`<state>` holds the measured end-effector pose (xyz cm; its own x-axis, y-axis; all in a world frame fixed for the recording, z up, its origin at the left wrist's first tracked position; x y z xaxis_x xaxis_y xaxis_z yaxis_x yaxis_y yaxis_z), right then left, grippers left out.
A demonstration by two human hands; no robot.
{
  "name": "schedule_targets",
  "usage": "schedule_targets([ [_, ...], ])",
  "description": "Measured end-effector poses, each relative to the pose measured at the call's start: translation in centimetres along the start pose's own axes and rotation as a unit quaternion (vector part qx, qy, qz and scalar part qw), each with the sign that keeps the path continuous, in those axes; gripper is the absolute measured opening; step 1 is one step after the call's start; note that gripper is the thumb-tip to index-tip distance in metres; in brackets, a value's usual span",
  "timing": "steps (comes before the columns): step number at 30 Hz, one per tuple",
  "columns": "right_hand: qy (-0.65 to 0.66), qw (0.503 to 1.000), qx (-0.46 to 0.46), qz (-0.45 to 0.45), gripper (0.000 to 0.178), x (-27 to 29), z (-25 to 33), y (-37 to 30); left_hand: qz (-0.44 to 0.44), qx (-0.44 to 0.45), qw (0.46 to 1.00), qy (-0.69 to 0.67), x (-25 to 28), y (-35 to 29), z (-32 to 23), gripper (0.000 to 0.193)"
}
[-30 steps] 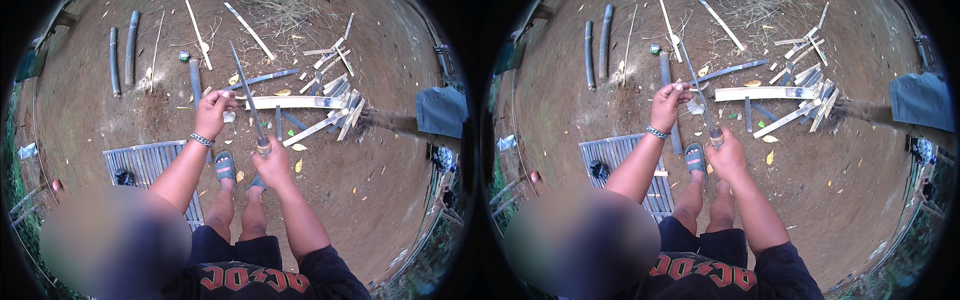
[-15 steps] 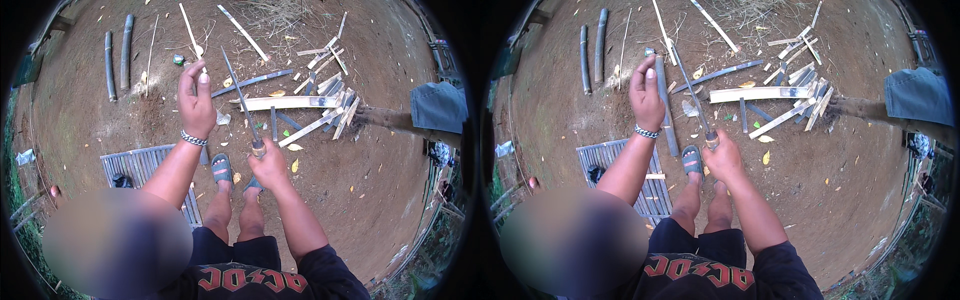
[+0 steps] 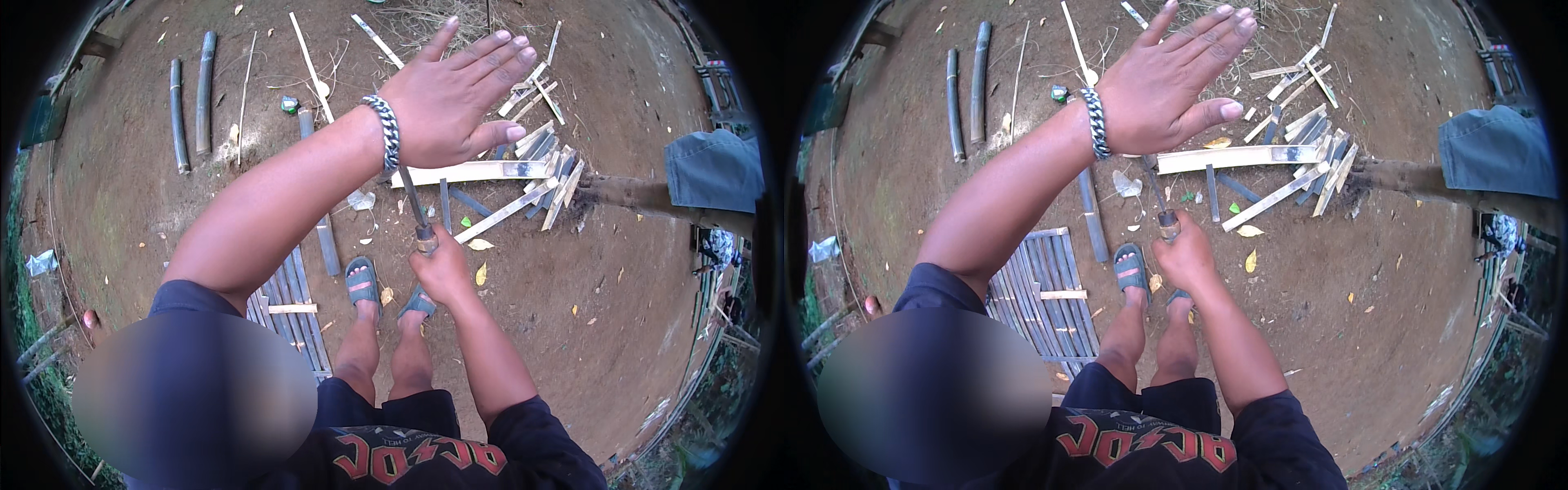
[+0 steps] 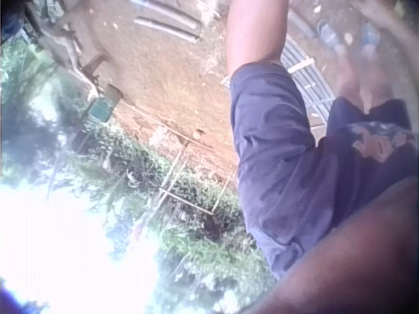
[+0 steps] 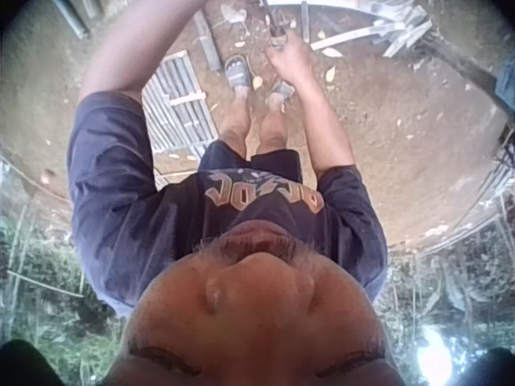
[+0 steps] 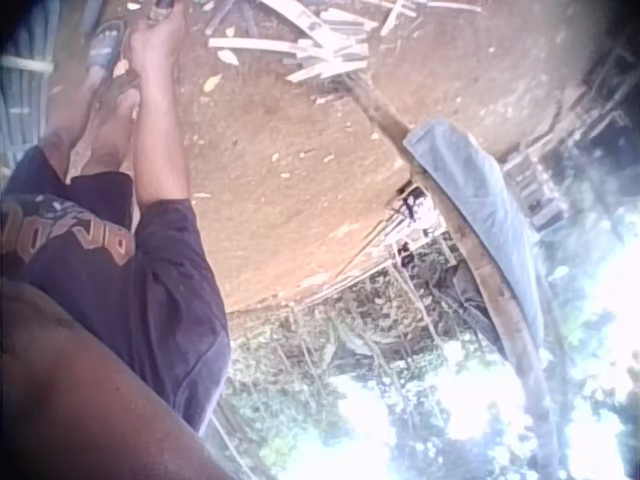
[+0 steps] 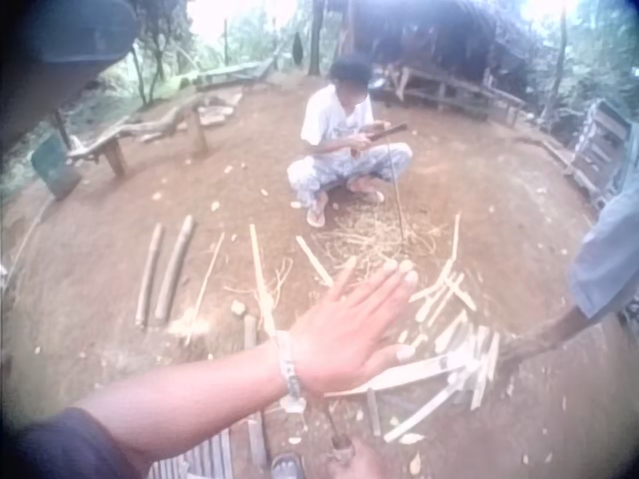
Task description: The person sits on the ground and uses a machete and a wooden mallet to split a bamboo pole. They position the machete against the bamboo and strike the handle with the mallet to drive the blade through the material, creating flat strips. The person handles the bamboo and tools with both hands, occasionally adjusting the position of the bamboo or the blade.
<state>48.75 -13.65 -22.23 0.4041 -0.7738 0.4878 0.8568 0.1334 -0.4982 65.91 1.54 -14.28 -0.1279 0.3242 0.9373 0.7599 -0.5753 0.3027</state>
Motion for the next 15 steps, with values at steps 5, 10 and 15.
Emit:
schedule_targets([
  [5,-0.049,0.998,-0.006,0.034,0.039,-0.8,-1.1,0.8,0.132,0.099,0.984,-0.059,-5.9,-3.1,2.4,0.084],
  [10,-0.042,0.999,-0.025,0.012,0.046,-1.5,-2.9,0.7,-0.160,0.106,0.968,-0.163,-0.9,-3.7,3.9,0.064],
  [15,-0.045,0.999,-0.029,0.000,0.050,-0.9,-2.9,1.5,-0.061,0.202,0.936,-0.281,-3.6,-11.8,0.7,0.028],
])
Point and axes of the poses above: each hand's wrist, its own y-axis towards the middle knuckle, its own x-axis out of the back of the hand, z = x × y, the point moved 1 cm from there along y, towards the middle knuckle, and after that the axes turned 1 degree about x, right-handed, at the moved point
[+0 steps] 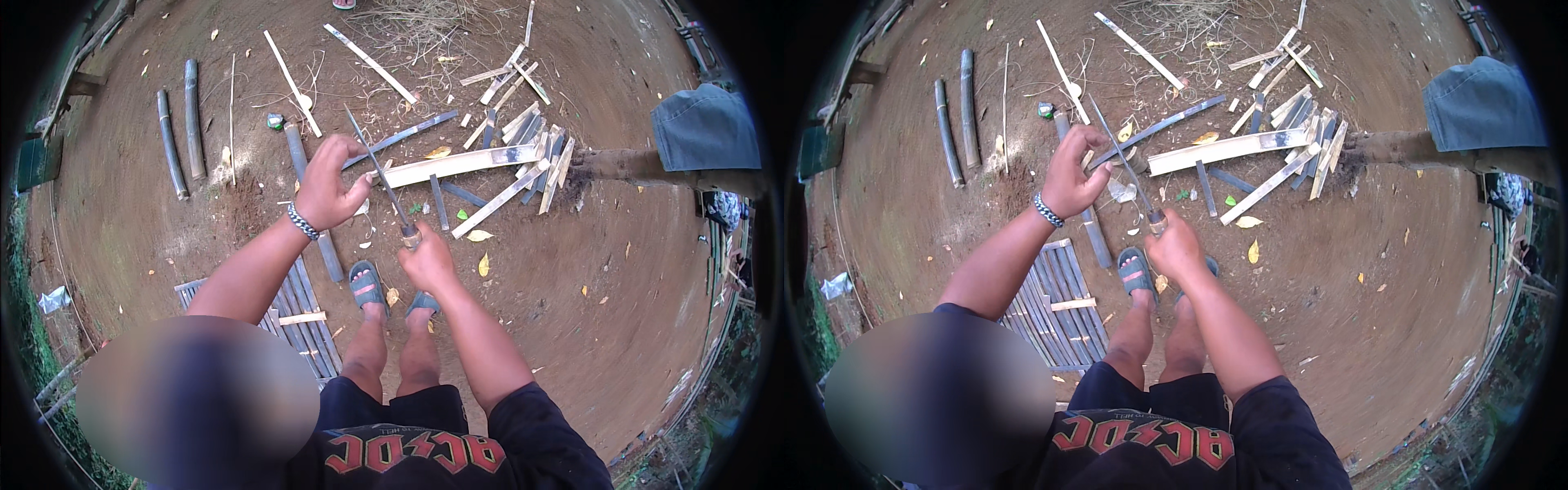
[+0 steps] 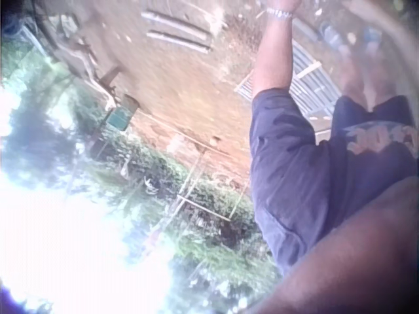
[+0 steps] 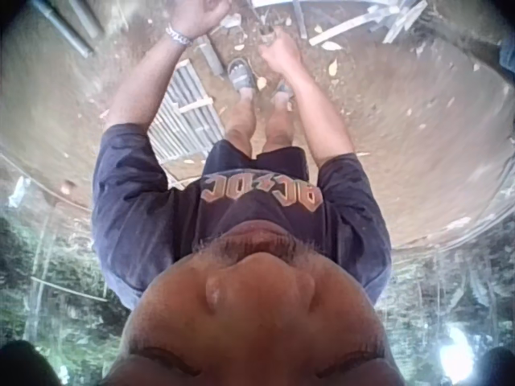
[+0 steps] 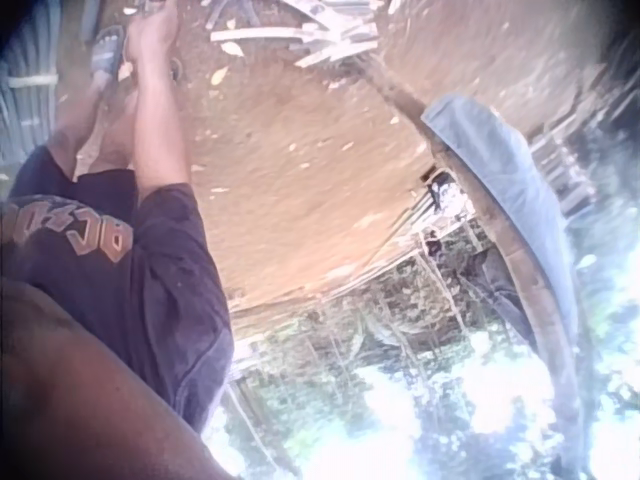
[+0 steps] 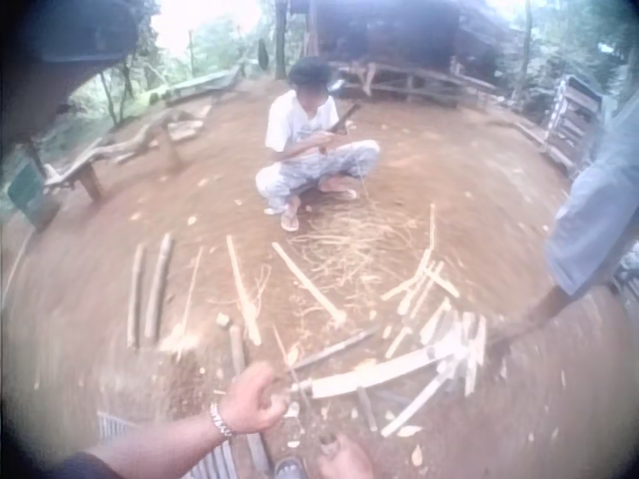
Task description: The person sits on the ground and uses a machete and a wooden mallet to split a bamboo pole. They position the machete against the bamboo and strike the handle with the mallet to drive the blade through the material, creating flat strips. The person handles the bamboo and tools with both hands, occasionally adjusting the position of the bamboo or the blade.
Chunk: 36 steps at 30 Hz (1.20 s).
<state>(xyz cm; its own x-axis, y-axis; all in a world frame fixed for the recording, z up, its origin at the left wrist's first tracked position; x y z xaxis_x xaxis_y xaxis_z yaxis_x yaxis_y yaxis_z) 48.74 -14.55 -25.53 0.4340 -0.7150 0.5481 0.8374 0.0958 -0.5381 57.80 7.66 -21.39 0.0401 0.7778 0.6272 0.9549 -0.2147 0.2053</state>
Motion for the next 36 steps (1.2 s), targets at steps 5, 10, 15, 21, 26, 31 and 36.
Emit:
schedule_targets([
  [5,-0.010,1.000,-0.001,0.022,0.048,1.9,-0.2,0.8,0.023,0.035,0.997,0.062,-2.9,-0.7,1.7,0.018],
  [10,-0.057,0.997,-0.031,0.032,0.049,4.0,0.8,2.0,0.013,0.000,0.998,0.069,-4.0,0.5,2.1,0.016],
  [15,-0.146,0.989,0.025,-0.025,0.042,4.5,1.0,4.2,-0.004,0.000,0.995,0.098,-2.9,1.6,2.9,0.015],
  [21,-0.157,0.985,0.064,-0.020,0.042,6.7,0.9,5.6,-0.029,0.043,0.995,0.087,-3.9,2.8,2.7,0.016],
  [26,-0.007,0.994,0.009,0.108,0.047,4.1,-0.4,5.8,-0.017,0.045,0.997,0.066,-3.5,2.1,2.6,0.016],
  [31,-0.066,0.997,0.006,0.045,0.043,-4.2,-6.3,8.0,-0.009,0.054,0.997,0.055,-2.2,0.6,4.0,0.015],
  [36,-0.164,0.985,-0.027,0.057,0.035,-4.8,-4.1,10.8,-0.052,0.104,0.992,0.041,-0.3,0.0,6.0,0.018],
])
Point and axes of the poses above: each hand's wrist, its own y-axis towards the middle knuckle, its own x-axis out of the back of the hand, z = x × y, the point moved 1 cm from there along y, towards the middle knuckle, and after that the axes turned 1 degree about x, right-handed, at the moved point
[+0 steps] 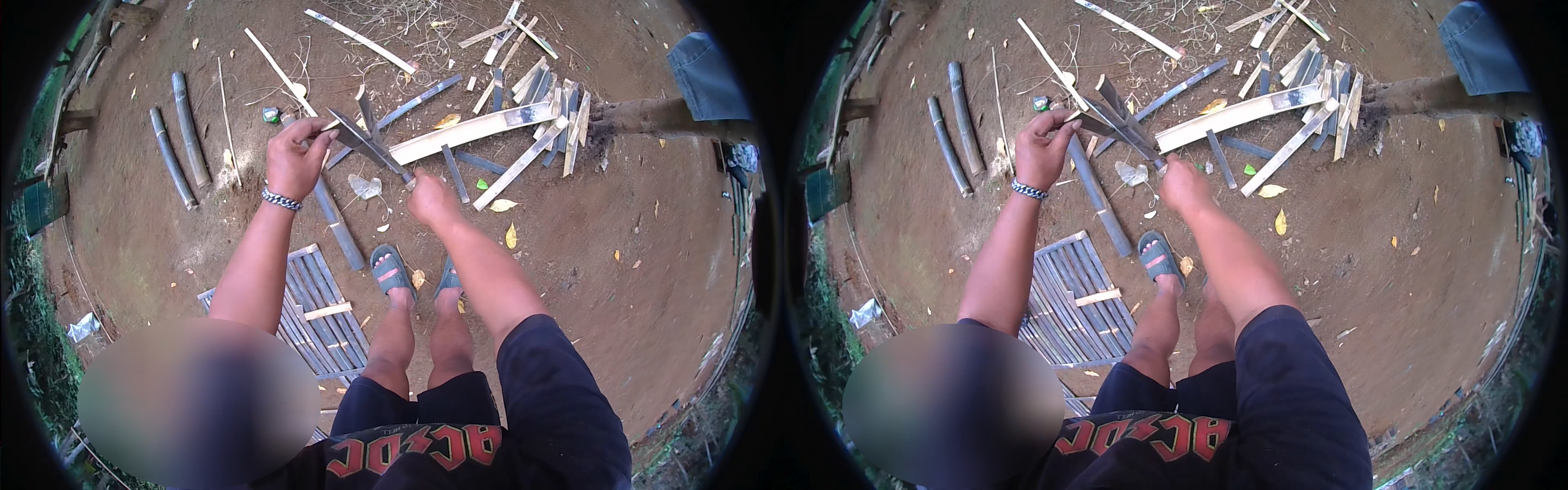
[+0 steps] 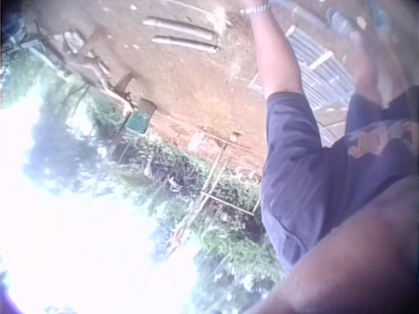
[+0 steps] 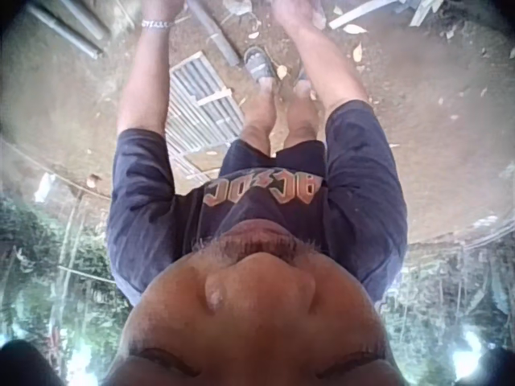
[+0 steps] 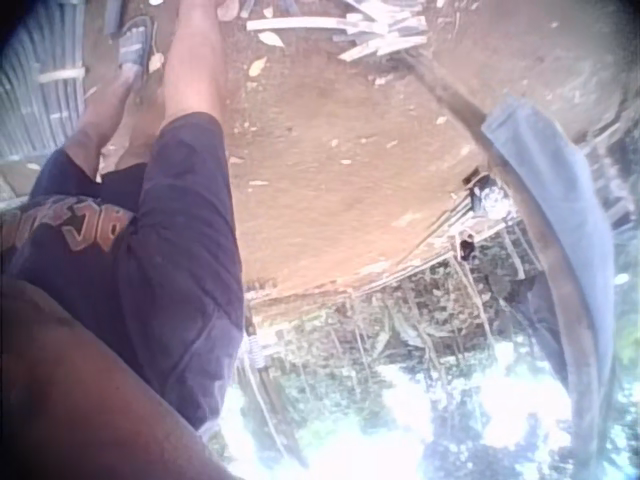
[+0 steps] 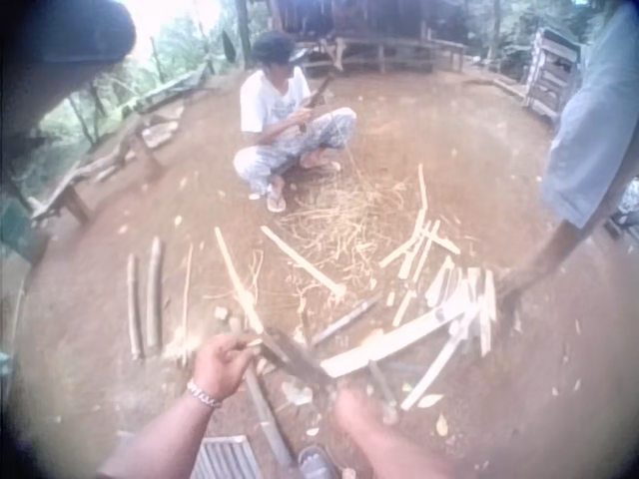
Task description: The person sits on the ground and uses a machete and a wooden mallet to split a bamboo pole. They position the machete against the bamboo and strike the handle with the mallet to drive the blade through the material, creating flat strips. The person handles the bamboo and tools with both hands, occasionally adjusting the position of the bamboo or the blade.
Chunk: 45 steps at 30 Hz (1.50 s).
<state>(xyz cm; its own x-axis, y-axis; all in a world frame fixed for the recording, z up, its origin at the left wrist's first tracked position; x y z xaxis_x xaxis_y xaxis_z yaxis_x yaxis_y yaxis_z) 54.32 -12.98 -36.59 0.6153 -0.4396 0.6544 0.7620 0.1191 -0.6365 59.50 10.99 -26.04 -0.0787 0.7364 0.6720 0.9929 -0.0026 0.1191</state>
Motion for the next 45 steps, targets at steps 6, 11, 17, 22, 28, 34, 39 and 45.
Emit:
schedule_targets([
  [6,-0.082,0.996,0.020,0.029,0.035,1.0,-3.5,1.5,-0.048,0.000,0.999,0.011,-0.2,-0.3,1.0,0.018],
  [11,0.052,0.998,-0.022,0.008,0.044,-2.9,-8.0,-1.9,-0.093,0.136,0.982,-0.095,0.4,0.3,2.6,0.020],
  [17,0.146,0.976,-0.162,0.027,0.036,-8.5,-15.9,-10.3,-0.089,0.075,0.993,-0.038,4.3,5.6,0.0,0.025],
  [22,0.139,0.954,-0.254,0.073,0.038,-13.8,-23.7,-17.2,-0.094,0.011,0.988,0.123,1.1,13.5,-3.6,0.044],
  [28,0.120,0.935,-0.318,0.099,0.036,-16.8,-27.1,-21.9,0.021,-0.008,0.995,0.098,-8.2,12.7,-6.0,0.061],
  [34,0.172,0.930,-0.316,0.073,0.040,-19.8,-28.4,-21.6,0.298,0.186,0.933,0.072,-18.1,1.2,3.7,0.055],
  [39,0.219,0.914,-0.326,0.104,0.040,-17.6,-28.7,-18.9,0.391,0.297,0.859,0.145,-27.7,-5.9,10.1,0.052],
  [45,0.269,0.918,-0.291,0.021,0.038,-17.5,-32.1,-16.8,0.376,0.305,0.862,0.147,-42.7,-9.2,12.0,0.059],
])
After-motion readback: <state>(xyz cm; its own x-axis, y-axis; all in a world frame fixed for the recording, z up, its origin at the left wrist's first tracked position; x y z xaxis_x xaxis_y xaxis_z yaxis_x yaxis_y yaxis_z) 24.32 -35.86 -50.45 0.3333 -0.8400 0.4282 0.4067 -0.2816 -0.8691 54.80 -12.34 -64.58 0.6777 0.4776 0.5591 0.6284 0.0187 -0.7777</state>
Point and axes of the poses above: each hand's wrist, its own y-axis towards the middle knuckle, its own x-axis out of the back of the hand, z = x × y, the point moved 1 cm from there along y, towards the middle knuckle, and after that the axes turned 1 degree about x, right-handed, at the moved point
